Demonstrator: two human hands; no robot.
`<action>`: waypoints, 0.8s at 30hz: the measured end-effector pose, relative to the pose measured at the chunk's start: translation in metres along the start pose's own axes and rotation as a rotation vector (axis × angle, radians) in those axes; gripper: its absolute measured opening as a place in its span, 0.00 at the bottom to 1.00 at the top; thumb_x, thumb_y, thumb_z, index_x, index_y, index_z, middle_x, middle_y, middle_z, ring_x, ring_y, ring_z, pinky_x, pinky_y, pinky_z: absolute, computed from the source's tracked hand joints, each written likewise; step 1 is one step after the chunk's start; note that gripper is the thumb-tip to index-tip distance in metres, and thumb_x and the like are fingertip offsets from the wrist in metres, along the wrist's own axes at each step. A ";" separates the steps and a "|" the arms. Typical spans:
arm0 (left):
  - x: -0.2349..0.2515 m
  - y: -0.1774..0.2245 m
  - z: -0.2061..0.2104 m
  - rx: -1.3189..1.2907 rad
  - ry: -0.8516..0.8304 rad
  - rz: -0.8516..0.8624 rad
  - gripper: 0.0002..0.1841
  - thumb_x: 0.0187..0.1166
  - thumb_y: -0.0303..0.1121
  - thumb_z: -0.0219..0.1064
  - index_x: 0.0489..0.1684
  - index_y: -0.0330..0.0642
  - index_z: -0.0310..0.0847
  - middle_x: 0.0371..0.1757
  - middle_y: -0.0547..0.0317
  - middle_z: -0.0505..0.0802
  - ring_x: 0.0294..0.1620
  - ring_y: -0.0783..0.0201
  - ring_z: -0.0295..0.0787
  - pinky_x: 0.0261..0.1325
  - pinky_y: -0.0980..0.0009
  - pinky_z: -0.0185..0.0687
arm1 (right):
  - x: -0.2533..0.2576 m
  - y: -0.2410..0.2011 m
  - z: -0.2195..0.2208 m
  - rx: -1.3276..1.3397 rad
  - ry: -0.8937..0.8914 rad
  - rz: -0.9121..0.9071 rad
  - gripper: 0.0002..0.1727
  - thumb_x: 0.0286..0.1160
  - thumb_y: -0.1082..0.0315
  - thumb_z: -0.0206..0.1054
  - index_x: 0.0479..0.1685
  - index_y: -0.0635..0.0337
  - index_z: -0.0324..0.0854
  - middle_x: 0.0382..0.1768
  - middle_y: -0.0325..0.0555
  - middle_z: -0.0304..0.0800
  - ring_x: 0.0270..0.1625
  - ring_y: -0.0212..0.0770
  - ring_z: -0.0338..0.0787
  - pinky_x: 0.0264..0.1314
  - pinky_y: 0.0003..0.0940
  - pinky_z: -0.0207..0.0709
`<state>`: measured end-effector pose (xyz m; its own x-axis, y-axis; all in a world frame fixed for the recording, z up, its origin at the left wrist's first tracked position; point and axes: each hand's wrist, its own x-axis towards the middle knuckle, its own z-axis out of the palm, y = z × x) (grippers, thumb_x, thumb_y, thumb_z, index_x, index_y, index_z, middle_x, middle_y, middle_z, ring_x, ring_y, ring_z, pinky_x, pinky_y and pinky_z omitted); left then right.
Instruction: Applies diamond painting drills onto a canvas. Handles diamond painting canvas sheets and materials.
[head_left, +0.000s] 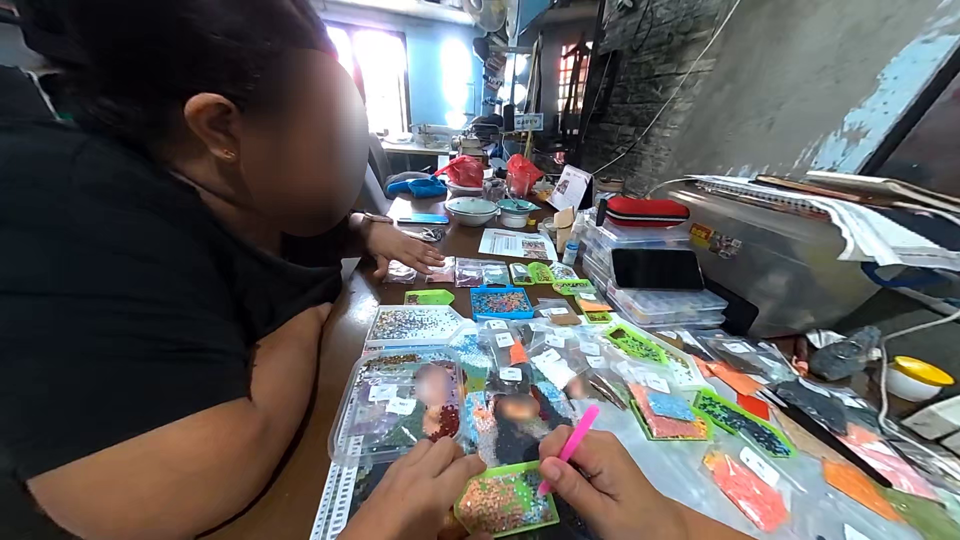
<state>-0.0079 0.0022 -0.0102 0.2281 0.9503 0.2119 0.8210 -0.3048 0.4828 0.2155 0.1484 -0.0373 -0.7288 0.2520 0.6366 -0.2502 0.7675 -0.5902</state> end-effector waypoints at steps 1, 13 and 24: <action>0.000 0.000 0.000 0.000 0.004 0.003 0.26 0.76 0.45 0.73 0.64 0.34 0.86 0.55 0.35 0.90 0.56 0.36 0.87 0.59 0.42 0.82 | 0.000 0.000 0.000 -0.004 -0.003 0.000 0.21 0.93 0.57 0.53 0.38 0.65 0.78 0.27 0.45 0.81 0.31 0.25 0.81 0.37 0.15 0.75; 0.000 -0.001 0.001 0.003 0.004 -0.004 0.26 0.75 0.44 0.74 0.65 0.35 0.86 0.55 0.35 0.90 0.55 0.35 0.87 0.58 0.43 0.82 | 0.001 0.000 -0.001 0.032 0.021 0.043 0.22 0.93 0.55 0.53 0.38 0.65 0.78 0.26 0.44 0.82 0.30 0.23 0.82 0.36 0.15 0.76; 0.001 0.002 -0.003 -0.025 -0.036 -0.035 0.26 0.74 0.42 0.76 0.65 0.33 0.85 0.55 0.30 0.89 0.56 0.32 0.86 0.59 0.39 0.81 | -0.001 0.019 -0.024 -0.038 0.197 0.268 0.20 0.93 0.55 0.52 0.37 0.60 0.80 0.27 0.32 0.80 0.29 0.17 0.78 0.34 0.16 0.73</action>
<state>-0.0079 0.0022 -0.0070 0.2187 0.9620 0.1637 0.8156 -0.2723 0.5106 0.2265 0.1769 -0.0373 -0.6270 0.5541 0.5476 -0.0399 0.6791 -0.7330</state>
